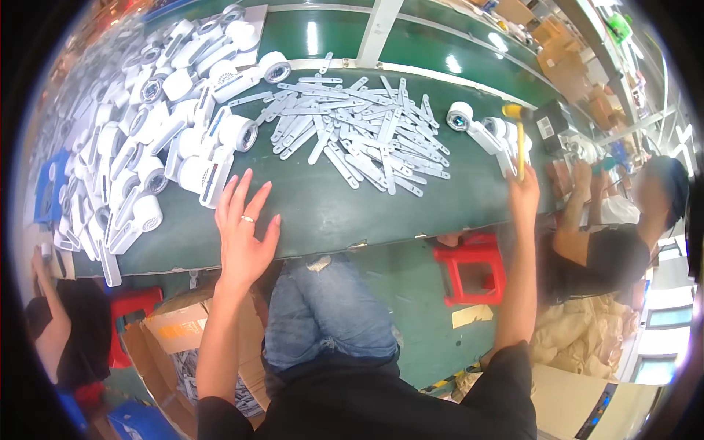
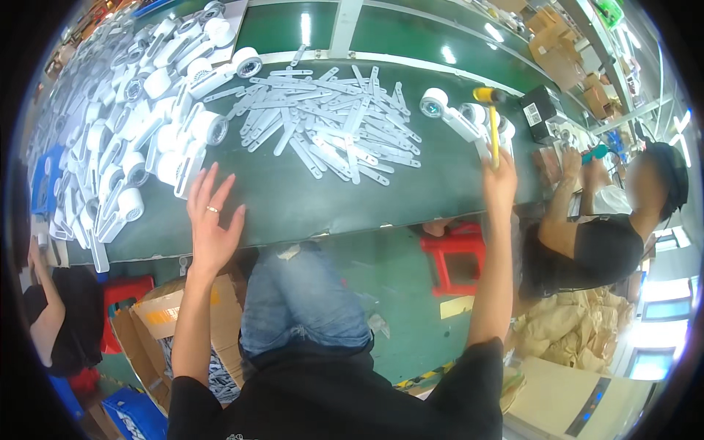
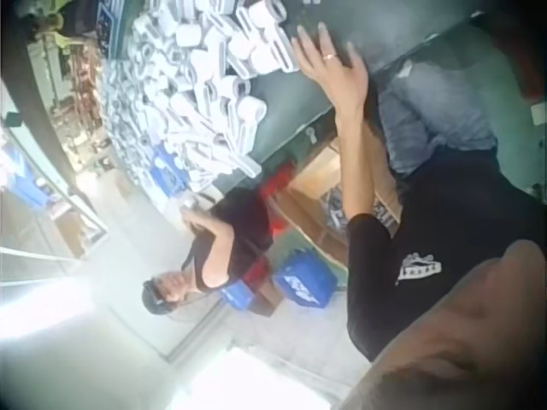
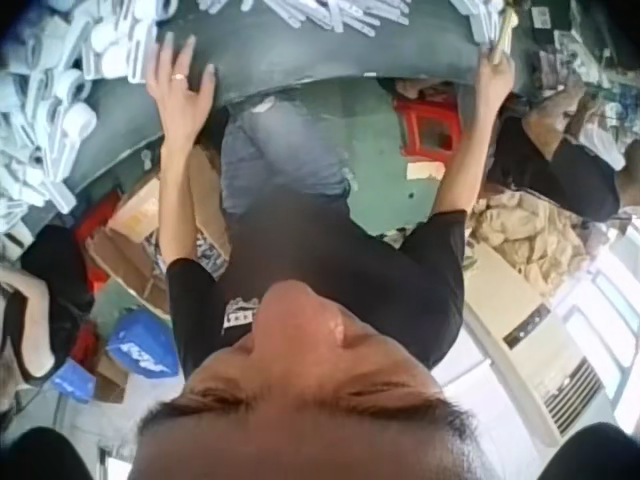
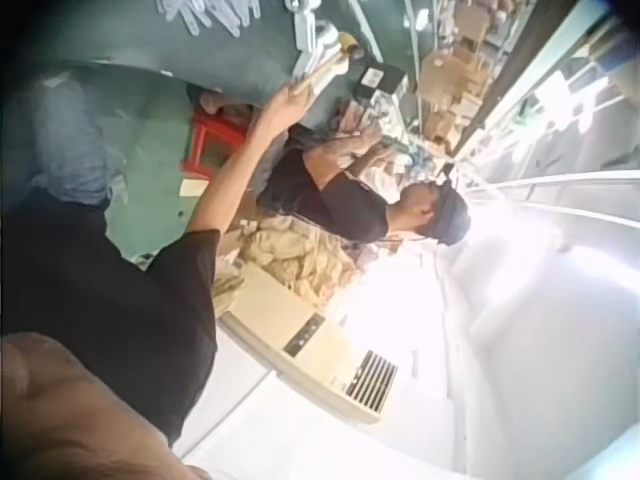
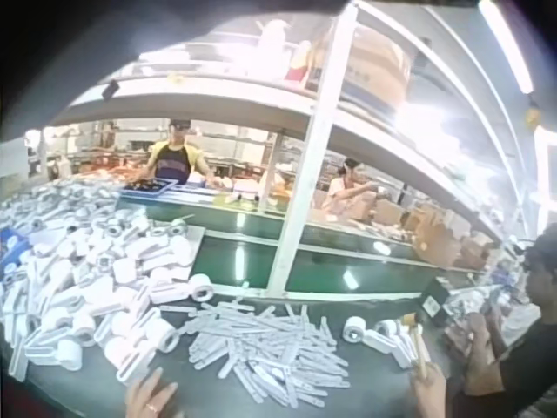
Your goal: Assembling components of portable neck fans using a rubber mallet.
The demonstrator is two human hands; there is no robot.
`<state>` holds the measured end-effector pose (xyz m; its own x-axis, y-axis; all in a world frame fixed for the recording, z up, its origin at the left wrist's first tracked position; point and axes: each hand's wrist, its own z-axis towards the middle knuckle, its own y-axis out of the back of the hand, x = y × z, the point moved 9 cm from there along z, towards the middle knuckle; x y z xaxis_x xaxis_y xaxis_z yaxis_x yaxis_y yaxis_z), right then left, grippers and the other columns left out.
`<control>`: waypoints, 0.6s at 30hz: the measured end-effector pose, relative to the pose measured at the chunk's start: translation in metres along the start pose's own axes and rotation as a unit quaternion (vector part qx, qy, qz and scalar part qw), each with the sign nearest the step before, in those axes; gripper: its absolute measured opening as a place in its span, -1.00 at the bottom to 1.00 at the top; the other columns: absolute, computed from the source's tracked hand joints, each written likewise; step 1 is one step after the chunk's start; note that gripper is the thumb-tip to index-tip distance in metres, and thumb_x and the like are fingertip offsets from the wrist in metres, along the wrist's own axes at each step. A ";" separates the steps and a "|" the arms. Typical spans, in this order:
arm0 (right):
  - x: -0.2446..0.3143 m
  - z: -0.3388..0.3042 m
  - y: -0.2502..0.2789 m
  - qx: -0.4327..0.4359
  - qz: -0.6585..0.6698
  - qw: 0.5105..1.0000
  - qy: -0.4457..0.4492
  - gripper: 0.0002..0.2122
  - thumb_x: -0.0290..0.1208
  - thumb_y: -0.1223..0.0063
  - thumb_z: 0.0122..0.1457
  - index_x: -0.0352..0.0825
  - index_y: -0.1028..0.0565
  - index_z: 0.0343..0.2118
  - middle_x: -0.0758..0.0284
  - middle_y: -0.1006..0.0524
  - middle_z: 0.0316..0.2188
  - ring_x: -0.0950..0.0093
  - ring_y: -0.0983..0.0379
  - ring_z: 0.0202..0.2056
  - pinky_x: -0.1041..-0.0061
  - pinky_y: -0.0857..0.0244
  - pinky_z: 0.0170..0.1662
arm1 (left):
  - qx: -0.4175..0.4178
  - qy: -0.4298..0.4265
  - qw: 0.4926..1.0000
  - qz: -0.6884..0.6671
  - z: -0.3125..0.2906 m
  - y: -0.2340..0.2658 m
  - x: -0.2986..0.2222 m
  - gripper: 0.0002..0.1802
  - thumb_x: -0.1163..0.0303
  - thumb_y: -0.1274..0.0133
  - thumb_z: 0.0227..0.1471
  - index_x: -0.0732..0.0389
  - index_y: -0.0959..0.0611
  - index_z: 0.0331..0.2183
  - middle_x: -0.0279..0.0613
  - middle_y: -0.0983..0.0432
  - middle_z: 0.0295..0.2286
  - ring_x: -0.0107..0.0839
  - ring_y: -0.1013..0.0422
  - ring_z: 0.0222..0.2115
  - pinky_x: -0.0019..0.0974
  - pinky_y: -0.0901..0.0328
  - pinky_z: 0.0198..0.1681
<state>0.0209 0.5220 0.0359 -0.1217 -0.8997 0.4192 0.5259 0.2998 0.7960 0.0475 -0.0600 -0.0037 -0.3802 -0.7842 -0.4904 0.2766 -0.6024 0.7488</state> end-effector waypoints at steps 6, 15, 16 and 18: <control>0.009 0.057 -0.064 0.010 -0.101 0.994 0.049 -0.66 -0.49 -0.03 0.26 -0.39 -0.58 0.08 0.05 -0.51 0.16 0.02 -0.46 0.16 0.17 -0.35 0.22 | -0.006 0.007 1.000 -0.012 -0.007 0.002 0.013 -0.42 0.51 -0.27 0.04 0.12 -0.65 0.15 -0.09 -0.31 0.34 0.03 -0.15 0.37 0.05 -0.04 0.40; -0.118 0.117 -0.082 0.070 -0.213 0.970 0.089 -0.71 -0.38 -0.09 0.32 -0.43 -0.56 0.02 -0.09 -0.56 -0.08 -0.12 -0.48 -0.02 0.01 -0.38 0.02 | -0.049 -0.055 0.992 -0.103 0.004 -0.005 0.002 -0.47 0.39 -0.26 0.04 0.11 -0.66 0.10 0.01 -0.39 0.25 0.10 -0.24 0.30 0.14 -0.15 0.33; -0.079 0.090 -0.139 0.063 -0.154 0.978 0.123 -0.64 -0.33 -0.11 0.36 -0.41 -0.51 0.12 -0.12 -0.54 -0.07 -0.13 -0.49 -0.03 0.03 -0.39 0.02 | -0.038 -0.037 0.995 -0.081 -0.005 0.002 0.012 -0.47 0.39 -0.26 0.05 0.12 -0.67 0.10 0.04 -0.39 0.25 0.11 -0.23 0.30 0.13 -0.15 0.34; -0.093 0.116 -0.134 0.075 -0.177 0.972 0.134 -0.53 -0.27 -0.09 0.39 -0.44 -0.41 0.25 -0.17 -0.52 0.03 -0.14 -0.47 0.06 0.07 -0.35 0.15 | -0.066 -0.040 0.993 -0.091 -0.010 0.011 0.015 -0.48 0.38 -0.28 0.02 0.14 -0.67 0.07 0.06 -0.39 0.23 0.11 -0.22 0.30 0.13 -0.17 0.33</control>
<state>-0.1357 0.6024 -0.0593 -0.0386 -0.9992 -0.0060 0.3597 -0.0195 0.9329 0.0535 -0.0794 -0.0069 -0.5019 -0.6496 -0.5711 0.3084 -0.7513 0.5835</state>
